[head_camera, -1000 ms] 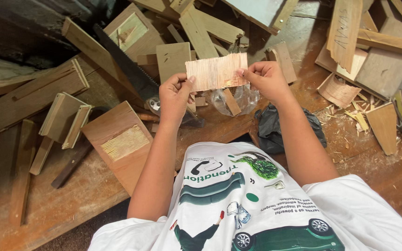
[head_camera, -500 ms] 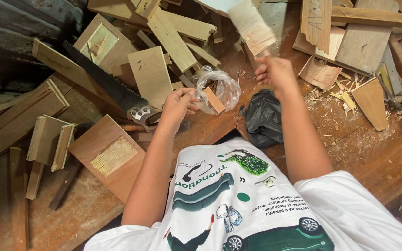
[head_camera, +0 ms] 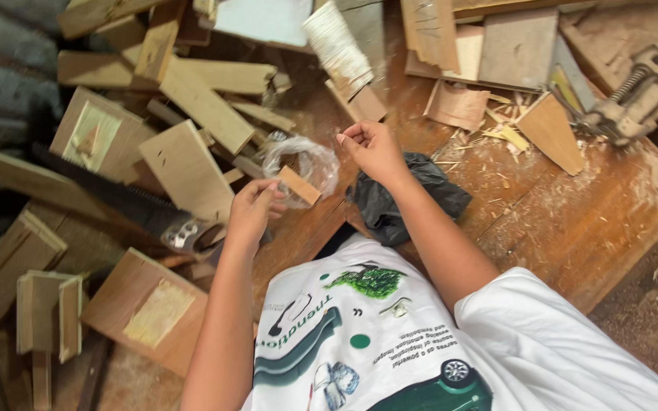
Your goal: The person uses a hand saw to cut small wooden pieces on a workbench. They hold the wood with one hand and saw with the other, then inspect the cut pieces and handle a hammer and additional wood scraps.
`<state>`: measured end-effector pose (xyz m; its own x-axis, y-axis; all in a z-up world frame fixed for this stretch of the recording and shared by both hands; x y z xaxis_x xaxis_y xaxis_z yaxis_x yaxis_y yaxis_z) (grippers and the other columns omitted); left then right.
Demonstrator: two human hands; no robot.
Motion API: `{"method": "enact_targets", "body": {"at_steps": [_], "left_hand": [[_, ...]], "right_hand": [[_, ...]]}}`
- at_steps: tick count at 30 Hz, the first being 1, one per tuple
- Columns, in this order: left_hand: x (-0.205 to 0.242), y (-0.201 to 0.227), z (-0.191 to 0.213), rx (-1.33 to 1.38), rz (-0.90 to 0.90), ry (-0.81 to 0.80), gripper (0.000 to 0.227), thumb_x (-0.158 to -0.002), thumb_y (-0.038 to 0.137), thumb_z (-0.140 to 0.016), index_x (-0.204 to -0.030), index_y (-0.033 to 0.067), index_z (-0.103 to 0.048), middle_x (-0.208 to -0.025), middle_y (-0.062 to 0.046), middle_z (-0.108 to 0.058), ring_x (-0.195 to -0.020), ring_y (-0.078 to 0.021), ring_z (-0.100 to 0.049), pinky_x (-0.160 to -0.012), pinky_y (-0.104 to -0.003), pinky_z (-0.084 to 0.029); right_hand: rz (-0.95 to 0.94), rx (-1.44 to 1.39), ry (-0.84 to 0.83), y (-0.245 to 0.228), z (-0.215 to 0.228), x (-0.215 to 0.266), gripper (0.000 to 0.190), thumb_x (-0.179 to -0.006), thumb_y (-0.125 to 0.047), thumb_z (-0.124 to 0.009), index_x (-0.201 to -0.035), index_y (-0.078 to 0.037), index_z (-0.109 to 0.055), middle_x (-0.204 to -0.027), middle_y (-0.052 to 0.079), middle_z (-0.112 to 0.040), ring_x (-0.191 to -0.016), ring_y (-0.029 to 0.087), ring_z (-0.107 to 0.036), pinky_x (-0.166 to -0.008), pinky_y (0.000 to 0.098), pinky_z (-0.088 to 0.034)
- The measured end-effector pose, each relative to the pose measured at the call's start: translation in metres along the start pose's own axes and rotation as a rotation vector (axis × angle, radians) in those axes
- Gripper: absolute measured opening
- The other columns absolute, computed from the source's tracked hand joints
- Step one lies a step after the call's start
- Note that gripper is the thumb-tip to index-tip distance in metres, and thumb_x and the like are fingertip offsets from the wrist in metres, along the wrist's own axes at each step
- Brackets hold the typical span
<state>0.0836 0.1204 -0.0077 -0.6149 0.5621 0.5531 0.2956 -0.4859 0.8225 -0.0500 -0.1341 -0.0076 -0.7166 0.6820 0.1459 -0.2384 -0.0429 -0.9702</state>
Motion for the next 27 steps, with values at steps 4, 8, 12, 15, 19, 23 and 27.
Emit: {"method": "enact_targets", "body": {"at_steps": [4, 8, 12, 15, 19, 23, 27], "left_hand": [[-0.005, 0.007, -0.009, 0.007, 0.010, -0.011, 0.031, -0.099, 0.026, -0.060, -0.120, 0.0056, -0.068, -0.099, -0.008, -0.073, -0.080, -0.0162, -0.069, -0.070, -0.029, -0.054], [-0.012, 0.013, -0.027, 0.007, -0.037, -0.039, 0.029, -0.099, 0.023, -0.061, -0.120, 0.0041, -0.068, -0.099, -0.007, -0.073, -0.080, -0.0142, -0.069, -0.069, -0.027, -0.054], [-0.026, 0.024, -0.053, 0.019, -0.064, -0.107, 0.027, -0.099, 0.022, -0.062, -0.119, 0.0037, -0.068, -0.098, -0.007, -0.074, -0.077, -0.0130, -0.069, -0.067, -0.026, -0.053], [-0.033, 0.027, -0.079, 0.004, -0.075, -0.161, 0.025, -0.099, 0.020, -0.061, -0.118, 0.0042, -0.068, -0.098, -0.007, -0.073, -0.075, -0.0112, -0.067, -0.064, -0.025, -0.052], [-0.045, 0.030, -0.113, 0.015, -0.102, -0.231, 0.023, -0.100, 0.018, -0.063, -0.117, 0.0031, -0.069, -0.095, -0.008, -0.071, -0.074, -0.0112, -0.067, -0.063, -0.024, -0.051], [-0.051, 0.041, -0.146, -0.044, -0.172, -0.303, 0.023, -0.100, 0.018, -0.064, -0.117, 0.0028, -0.069, -0.093, -0.007, -0.072, -0.075, -0.0100, -0.066, -0.065, -0.024, -0.053], [-0.050, 0.049, -0.175, -0.085, -0.157, -0.356, 0.023, -0.101, 0.018, -0.063, -0.116, 0.0031, -0.069, -0.092, -0.005, -0.071, -0.075, -0.0094, -0.066, -0.066, -0.023, -0.053]], "right_hand": [[0.005, -0.023, 0.172, 0.001, 0.040, -0.009, 0.012, -0.092, -0.012, -0.077, -0.090, -0.002, -0.071, -0.076, -0.002, -0.069, -0.066, 0.003, -0.058, -0.060, 0.0207, -0.048], [-0.025, -0.034, 0.197, 0.013, 0.064, -0.009, 0.011, -0.092, -0.011, -0.078, -0.089, -0.002, -0.072, -0.075, -0.003, -0.067, -0.064, 0.002, -0.056, -0.058, 0.0199, -0.046], [-0.038, -0.153, 0.204, 0.023, 0.071, -0.007, 0.010, -0.093, -0.009, -0.077, -0.091, -0.002, -0.070, -0.075, -0.002, -0.068, -0.063, 0.002, -0.056, -0.056, 0.0194, -0.046], [-0.061, -0.196, 0.224, 0.035, 0.082, 0.009, 0.009, -0.093, -0.008, -0.076, -0.091, -0.001, -0.070, -0.076, -0.001, -0.068, -0.064, 0.002, -0.058, -0.057, 0.0199, -0.048], [-0.106, -0.224, 0.277, 0.048, 0.107, 0.026, 0.009, -0.093, -0.008, -0.074, -0.092, -0.001, -0.069, -0.077, -0.001, -0.069, -0.064, 0.005, -0.063, -0.059, 0.0212, -0.053], [-0.034, -0.313, 0.379, 0.057, 0.151, 0.040, 0.007, -0.095, -0.006, -0.074, -0.094, 0.000, -0.070, -0.079, 0.001, -0.070, -0.068, 0.006, -0.065, -0.063, 0.0220, -0.055], [-0.105, -0.150, 0.629, 0.079, 0.210, 0.063, 0.008, -0.093, -0.007, -0.076, -0.095, -0.001, -0.072, -0.080, 0.001, -0.071, -0.070, 0.008, -0.065, -0.064, 0.0239, -0.054]]}}
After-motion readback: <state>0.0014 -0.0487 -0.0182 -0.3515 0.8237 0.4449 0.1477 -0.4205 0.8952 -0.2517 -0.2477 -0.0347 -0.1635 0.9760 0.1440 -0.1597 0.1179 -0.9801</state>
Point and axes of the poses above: each hand's wrist, its own x-axis away from the middle knuckle, its own z-axis out of the back of the hand, y = z × x, the point moved 8 cm from there along -x, towards the middle knuckle
